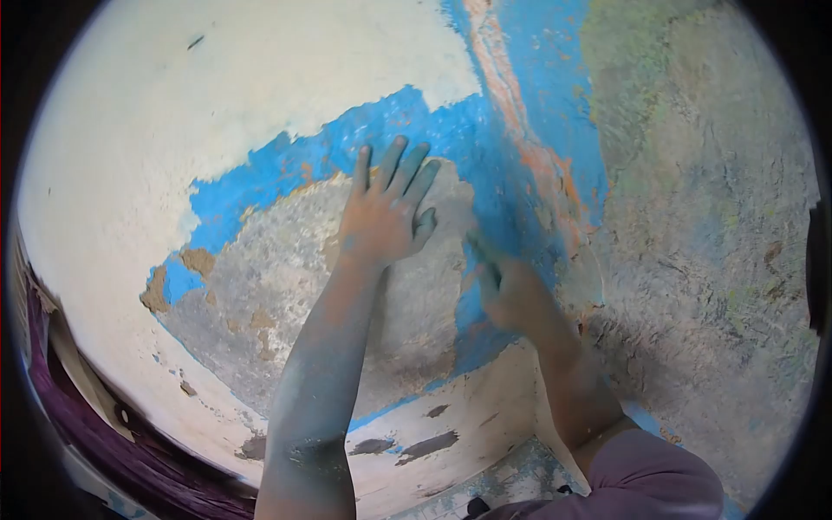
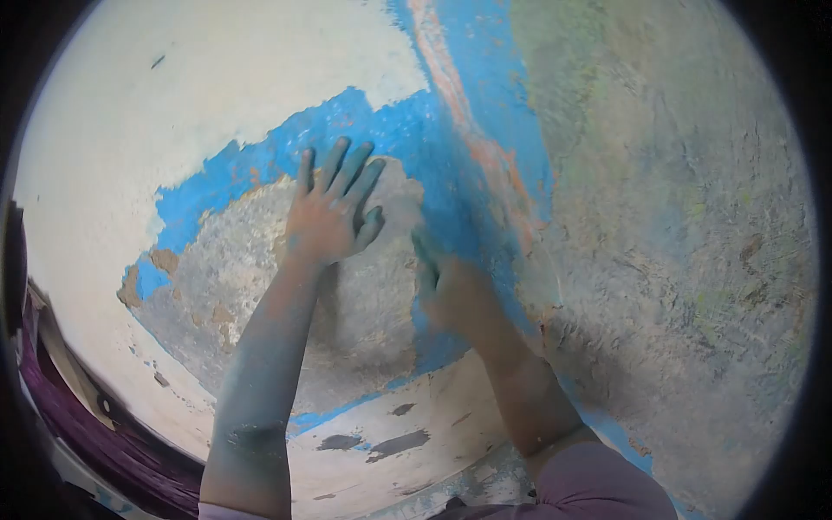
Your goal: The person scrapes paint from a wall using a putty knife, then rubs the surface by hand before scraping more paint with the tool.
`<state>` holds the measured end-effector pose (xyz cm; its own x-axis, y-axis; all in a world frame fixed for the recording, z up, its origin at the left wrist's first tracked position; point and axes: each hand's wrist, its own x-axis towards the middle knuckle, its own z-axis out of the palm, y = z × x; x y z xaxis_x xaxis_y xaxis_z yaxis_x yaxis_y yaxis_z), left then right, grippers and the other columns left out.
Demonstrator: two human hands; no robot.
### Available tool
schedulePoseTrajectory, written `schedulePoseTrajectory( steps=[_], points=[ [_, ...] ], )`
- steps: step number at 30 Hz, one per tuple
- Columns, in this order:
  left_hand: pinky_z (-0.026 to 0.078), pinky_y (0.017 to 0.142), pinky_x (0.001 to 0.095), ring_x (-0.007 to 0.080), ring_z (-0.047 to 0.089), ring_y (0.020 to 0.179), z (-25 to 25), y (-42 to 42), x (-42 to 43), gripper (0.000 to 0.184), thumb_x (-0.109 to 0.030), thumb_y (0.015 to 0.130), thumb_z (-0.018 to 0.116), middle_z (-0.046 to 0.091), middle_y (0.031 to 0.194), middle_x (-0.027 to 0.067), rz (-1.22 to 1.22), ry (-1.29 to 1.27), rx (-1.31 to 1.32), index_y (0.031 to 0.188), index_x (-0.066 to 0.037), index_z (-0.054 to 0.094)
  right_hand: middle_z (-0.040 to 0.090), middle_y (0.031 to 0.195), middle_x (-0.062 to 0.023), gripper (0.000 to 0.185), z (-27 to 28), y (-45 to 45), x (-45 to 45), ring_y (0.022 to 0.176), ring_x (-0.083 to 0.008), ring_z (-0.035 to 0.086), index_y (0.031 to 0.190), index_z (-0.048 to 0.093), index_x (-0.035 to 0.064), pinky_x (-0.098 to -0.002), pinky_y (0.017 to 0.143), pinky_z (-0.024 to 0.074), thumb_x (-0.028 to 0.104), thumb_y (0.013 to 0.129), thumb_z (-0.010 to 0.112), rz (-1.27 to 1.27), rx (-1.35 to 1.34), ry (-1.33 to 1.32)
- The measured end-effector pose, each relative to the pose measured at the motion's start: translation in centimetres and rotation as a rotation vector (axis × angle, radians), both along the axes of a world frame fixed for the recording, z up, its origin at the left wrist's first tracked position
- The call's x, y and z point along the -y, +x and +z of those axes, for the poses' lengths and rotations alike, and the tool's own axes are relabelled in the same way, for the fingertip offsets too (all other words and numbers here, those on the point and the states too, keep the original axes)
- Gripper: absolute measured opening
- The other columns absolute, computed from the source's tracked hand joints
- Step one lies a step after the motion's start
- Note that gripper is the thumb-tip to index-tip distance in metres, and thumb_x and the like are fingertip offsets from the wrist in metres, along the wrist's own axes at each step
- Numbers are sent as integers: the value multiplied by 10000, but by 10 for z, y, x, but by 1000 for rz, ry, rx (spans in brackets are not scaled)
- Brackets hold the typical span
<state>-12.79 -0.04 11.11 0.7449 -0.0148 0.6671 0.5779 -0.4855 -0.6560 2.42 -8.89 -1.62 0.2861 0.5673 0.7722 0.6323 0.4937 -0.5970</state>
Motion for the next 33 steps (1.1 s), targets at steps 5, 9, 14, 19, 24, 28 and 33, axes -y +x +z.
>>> schedulePoseTrajectory(
  steps=[5, 9, 14, 19, 24, 28, 33],
  points=[
    [189, 1102, 560, 267, 306, 1353, -5, 8, 5, 633, -373, 734, 581, 376, 1443, 17, 83, -7, 8, 1334, -202, 474, 633, 881, -243, 456, 26, 8, 17, 789, -422, 607, 1332, 465, 131, -465, 724, 490, 148, 877, 494, 141, -138, -286],
    [201, 1098, 567, 271, 296, 1350, -10, 15, 7, 635, -387, 741, 580, 377, 1431, 29, 128, -15, 54, 1333, -190, 463, 633, 878, -246, 478, 5, 6, 14, 798, -420, 609, 1354, 440, 144, -471, 722, 488, 156, 879, 494, 70, -29, -319],
    [188, 1096, 579, 273, 287, 1356, -11, 22, 7, 668, -419, 751, 569, 343, 1457, 26, 220, 5, 10, 1364, -195, 427, 632, 836, -242, 524, 25, 12, -4, 790, -413, 614, 1385, 385, 136, -484, 713, 484, 151, 873, 496, 65, -63, -174],
    [117, 1109, 583, 273, 221, 1395, -10, 23, 3, 746, -436, 743, 530, 289, 1498, 20, 253, -11, -9, 1427, -207, 340, 630, 809, -239, 530, -8, 12, 1, 768, -416, 614, 1382, 388, 132, -483, 695, 481, 137, 864, 500, 94, -16, -162],
    [164, 1092, 598, 256, 261, 1374, -5, 36, 2, 731, -458, 748, 562, 321, 1474, 28, 201, 4, -20, 1391, -156, 388, 642, 845, -228, 524, 18, 16, -3, 766, -421, 611, 1371, 402, 122, -486, 704, 484, 119, 855, 496, 64, -25, -119],
    [149, 1091, 608, 246, 241, 1385, -6, 35, -1, 786, -489, 736, 561, 309, 1482, 29, 172, 1, -2, 1399, -114, 366, 650, 878, -219, 499, 2, 19, -1, 779, -422, 611, 1355, 424, 108, -487, 720, 486, 130, 862, 494, 135, -38, -109],
    [140, 1090, 614, 251, 254, 1380, -7, 41, 2, 797, -480, 729, 569, 310, 1482, 31, 197, 5, 13, 1404, -113, 356, 650, 906, -216, 509, 22, 27, -4, 809, -415, 614, 1361, 422, 117, -466, 761, 490, 137, 857, 493, 80, -42, -37]
  ],
)
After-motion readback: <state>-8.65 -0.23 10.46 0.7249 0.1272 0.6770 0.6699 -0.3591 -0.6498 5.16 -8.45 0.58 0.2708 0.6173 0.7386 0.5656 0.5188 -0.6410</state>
